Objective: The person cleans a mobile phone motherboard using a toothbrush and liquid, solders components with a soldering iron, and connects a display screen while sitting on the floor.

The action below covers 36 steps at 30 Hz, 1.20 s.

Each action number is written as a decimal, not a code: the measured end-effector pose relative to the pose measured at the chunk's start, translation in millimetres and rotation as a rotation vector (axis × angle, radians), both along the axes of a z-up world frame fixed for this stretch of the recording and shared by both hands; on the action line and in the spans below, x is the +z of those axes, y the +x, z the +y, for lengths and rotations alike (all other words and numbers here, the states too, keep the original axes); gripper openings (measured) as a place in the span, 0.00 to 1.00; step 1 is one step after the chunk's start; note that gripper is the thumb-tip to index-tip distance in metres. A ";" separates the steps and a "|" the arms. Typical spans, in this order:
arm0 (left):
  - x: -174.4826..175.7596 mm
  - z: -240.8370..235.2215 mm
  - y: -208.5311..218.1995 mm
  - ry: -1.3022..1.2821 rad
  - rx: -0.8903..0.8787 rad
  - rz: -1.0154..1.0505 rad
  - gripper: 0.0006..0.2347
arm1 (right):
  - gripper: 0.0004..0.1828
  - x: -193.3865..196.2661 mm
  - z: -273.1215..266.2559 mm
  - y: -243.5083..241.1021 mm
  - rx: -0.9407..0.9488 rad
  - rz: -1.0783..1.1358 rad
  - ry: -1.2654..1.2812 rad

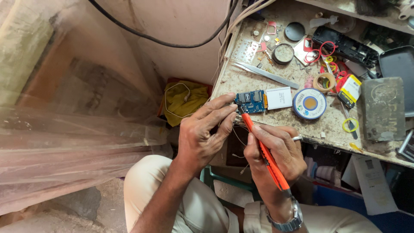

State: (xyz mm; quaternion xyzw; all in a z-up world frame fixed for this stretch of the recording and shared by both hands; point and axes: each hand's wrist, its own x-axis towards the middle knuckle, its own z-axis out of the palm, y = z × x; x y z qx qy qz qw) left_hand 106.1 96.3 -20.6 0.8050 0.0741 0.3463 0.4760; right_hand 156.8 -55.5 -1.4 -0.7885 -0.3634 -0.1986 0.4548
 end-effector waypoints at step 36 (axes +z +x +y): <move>10.1 5.9 -4.2 0.255 -0.018 0.068 0.09 | 0.14 -5.7 1.5 -1.6 0.011 -0.057 0.014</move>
